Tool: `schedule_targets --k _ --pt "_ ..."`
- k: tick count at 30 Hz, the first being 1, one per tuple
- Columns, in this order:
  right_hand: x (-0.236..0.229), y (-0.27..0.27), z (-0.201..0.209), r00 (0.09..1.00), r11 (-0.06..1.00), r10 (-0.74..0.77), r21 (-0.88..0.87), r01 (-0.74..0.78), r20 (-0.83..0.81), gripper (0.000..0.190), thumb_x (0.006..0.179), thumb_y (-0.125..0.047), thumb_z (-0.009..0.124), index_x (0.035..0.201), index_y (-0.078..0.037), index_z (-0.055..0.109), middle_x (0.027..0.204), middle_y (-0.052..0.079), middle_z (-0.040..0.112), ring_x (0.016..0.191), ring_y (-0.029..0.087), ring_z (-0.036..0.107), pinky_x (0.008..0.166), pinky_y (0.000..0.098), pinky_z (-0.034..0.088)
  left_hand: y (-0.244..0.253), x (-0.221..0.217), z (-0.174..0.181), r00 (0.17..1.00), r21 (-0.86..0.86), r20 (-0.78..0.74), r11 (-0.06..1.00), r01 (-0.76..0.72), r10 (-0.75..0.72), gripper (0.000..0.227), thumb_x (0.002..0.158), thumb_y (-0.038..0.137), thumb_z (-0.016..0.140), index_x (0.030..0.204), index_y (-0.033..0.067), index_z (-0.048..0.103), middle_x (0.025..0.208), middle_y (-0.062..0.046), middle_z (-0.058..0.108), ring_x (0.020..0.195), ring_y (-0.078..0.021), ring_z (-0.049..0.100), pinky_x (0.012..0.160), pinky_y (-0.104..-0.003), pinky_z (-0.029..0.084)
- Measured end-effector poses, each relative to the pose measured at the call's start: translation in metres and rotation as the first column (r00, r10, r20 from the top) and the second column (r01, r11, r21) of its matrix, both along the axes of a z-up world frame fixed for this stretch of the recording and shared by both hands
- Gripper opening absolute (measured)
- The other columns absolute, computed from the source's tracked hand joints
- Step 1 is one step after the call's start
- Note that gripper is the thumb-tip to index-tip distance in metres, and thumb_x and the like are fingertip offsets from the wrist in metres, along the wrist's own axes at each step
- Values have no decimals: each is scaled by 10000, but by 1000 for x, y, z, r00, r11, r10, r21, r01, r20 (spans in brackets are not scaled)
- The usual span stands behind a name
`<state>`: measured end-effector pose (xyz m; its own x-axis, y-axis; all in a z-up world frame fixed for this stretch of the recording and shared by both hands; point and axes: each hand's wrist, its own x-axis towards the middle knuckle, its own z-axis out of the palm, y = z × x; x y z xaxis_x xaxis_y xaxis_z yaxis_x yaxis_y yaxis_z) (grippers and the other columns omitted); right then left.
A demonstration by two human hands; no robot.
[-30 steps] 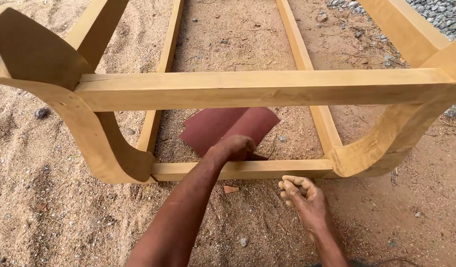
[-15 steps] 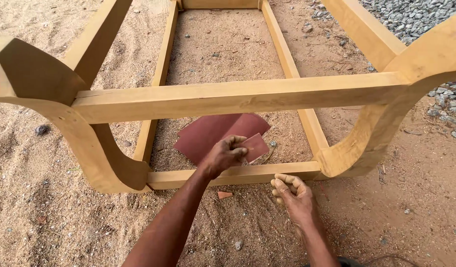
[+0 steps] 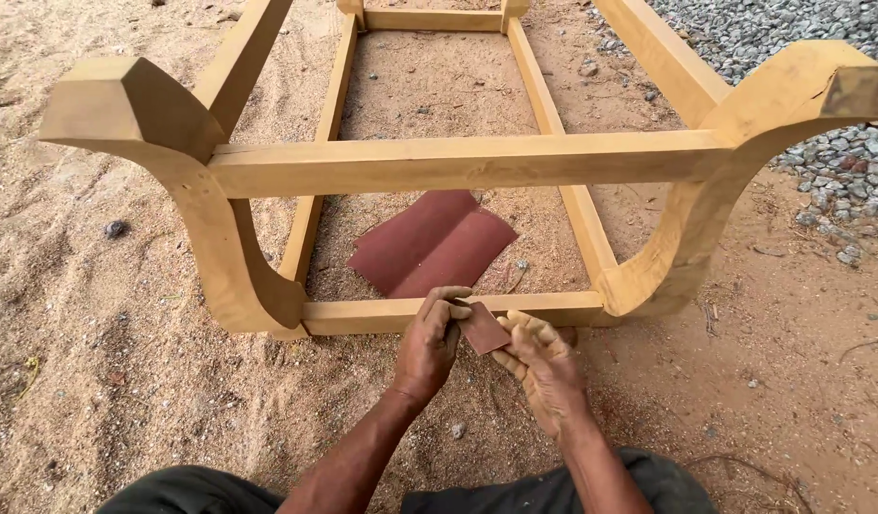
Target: Sanding the wooden frame of a piece of furniture with sandpaper.
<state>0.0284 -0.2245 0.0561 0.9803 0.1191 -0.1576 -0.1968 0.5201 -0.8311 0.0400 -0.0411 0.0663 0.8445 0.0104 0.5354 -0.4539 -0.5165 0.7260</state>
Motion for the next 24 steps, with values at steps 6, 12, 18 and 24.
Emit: schedule_targets --k 6,12,18,24 --pt "2 -2 -28 998 991 62 -119 -58 28 422 833 -25 799 1221 -8 635 1061 130 707 896 183 697 814 340 618 -1 -12 -13 997 -64 82 998 7 -2 144 934 -55 619 1042 39 607 1277 -100 687 1126 -242 718 920 -315 652" --pt "-3 -1 -10 985 990 -10 -136 33 172 406 856 -54 761 1226 11 608 1103 119 707 924 143 706 803 318 629 -5 -37 -16 984 102 42 979 -174 171 481 979 -17 592 1443 89 526 1328 -136 613 1196 -261 667 1031 -401 602" --pt "-8 -6 -2 988 992 124 -30 -122 96 395 875 -69 744 1246 -12 624 1081 169 705 966 214 709 843 352 634 -22 -47 -11 974 97 -223 995 -16 37 922 829 266 851 1545 94 297 1456 -186 482 1270 -261 599 1075 -390 570" --pt "-14 -15 20 955 923 273 246 -295 119 267 924 -127 697 1165 -29 638 1121 145 721 1038 199 719 935 392 600 -15 -48 19 990 65 -118 994 89 -81 969 796 162 846 1574 63 277 1490 -203 479 1351 -344 534 1086 -442 544"
